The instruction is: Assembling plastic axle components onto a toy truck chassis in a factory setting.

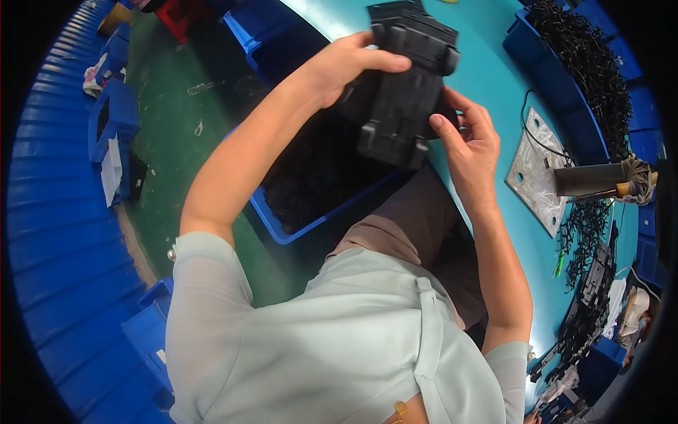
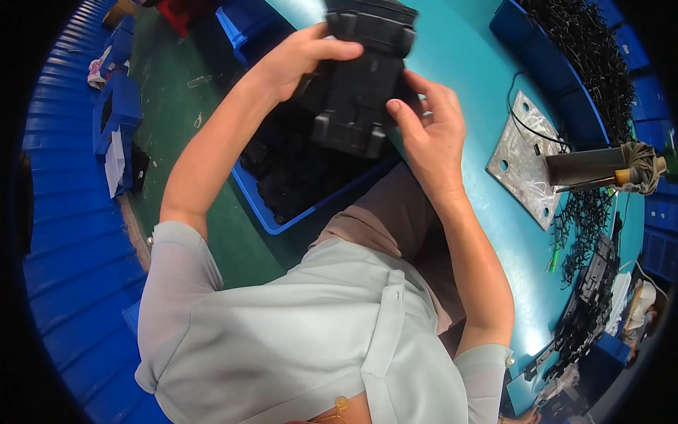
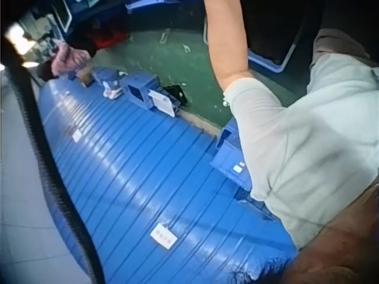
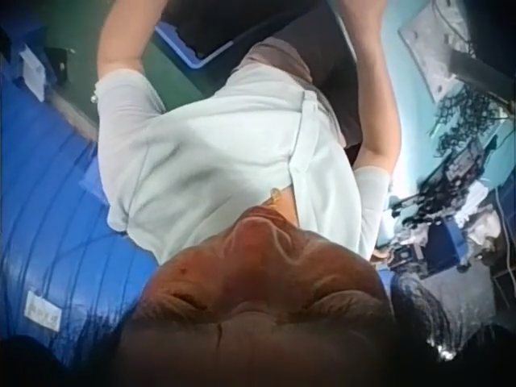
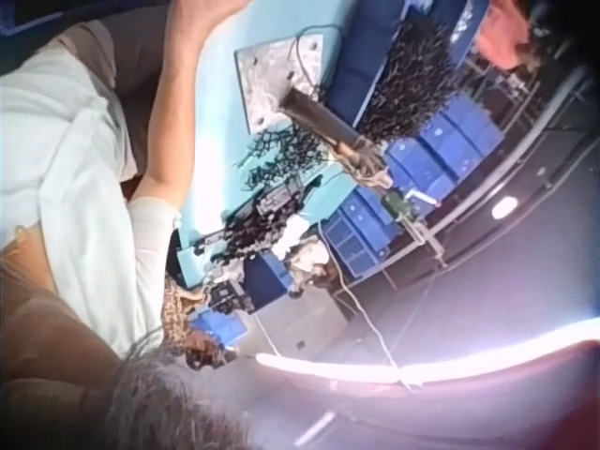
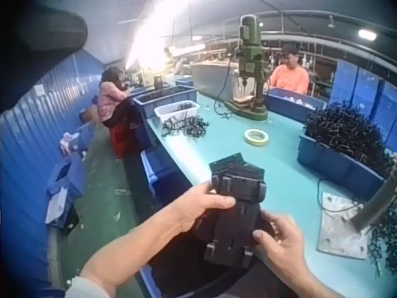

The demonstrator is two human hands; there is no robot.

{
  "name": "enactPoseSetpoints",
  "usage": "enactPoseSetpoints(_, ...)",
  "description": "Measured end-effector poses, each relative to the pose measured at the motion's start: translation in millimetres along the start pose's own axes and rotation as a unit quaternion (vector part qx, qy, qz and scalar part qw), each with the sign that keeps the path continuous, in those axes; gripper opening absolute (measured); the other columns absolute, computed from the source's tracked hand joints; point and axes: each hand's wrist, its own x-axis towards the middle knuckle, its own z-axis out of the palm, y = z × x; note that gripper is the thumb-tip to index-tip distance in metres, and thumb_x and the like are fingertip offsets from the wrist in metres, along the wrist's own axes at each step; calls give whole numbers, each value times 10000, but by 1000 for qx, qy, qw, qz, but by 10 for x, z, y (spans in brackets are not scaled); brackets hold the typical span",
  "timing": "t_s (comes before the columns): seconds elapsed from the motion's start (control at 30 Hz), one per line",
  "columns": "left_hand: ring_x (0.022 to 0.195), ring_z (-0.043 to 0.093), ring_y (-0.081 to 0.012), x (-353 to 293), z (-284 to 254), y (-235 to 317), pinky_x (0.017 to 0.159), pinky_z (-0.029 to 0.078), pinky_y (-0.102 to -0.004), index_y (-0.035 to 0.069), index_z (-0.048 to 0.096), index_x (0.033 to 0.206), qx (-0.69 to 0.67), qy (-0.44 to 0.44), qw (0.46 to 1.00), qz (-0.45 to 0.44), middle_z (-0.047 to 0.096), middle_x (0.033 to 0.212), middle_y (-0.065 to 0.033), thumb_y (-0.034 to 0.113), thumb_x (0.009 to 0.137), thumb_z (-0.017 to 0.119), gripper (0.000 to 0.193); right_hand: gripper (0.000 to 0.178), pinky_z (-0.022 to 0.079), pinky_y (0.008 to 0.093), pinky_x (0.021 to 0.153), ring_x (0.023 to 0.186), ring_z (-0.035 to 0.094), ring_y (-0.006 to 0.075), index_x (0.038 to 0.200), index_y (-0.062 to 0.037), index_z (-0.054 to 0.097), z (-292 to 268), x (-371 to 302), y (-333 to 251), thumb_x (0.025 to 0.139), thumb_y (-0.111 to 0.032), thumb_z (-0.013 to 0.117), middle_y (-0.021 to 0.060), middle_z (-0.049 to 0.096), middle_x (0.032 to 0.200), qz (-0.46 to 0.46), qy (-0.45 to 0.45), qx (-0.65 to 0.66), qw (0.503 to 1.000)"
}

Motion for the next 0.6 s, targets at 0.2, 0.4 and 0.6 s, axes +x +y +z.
enactPoseSetpoints(0.2, 988, 609, -189, -925, -668, -227, 913, 477, -317, 2, 540, 1194, -47, 163, 985, 18, 624, 1091, -87, 78, 776, 676, 446, 365, 502, 275, 770, 964, 584, 171, 1186, -37, 604, 166, -133, -215, 834, -100, 679, 109, 582, 1124, -58, -38, 78, 995)
enactPoseSetpoints(0.4, 930, 632, -211, -1853, -1588, -1447, 858, 512, -360, 3, 540, 1159, 36, 309, 943, -120, 641, 1069, -100, 49, 713, 709, 479, 284, 460, 227, 842, 946, 578, 86, 1173, 8, 593, 101, -441, -324, 899, -63, 611, 42, 623, 1095, 41, -100, 131, 986)
enactPoseSetpoints(0.6, 802, 655, -295, -2599, -2203, -3647, 755, 540, -416, -35, 578, 1075, 200, 510, 784, -290, 668, 897, -132, -11, 640, 721, 458, 235, 474, 237, 817, 896, 587, 92, 1121, -15, 633, 178, -651, -195, 892, -65, 615, 47, 618, 1065, 142, -103, 142, 974)
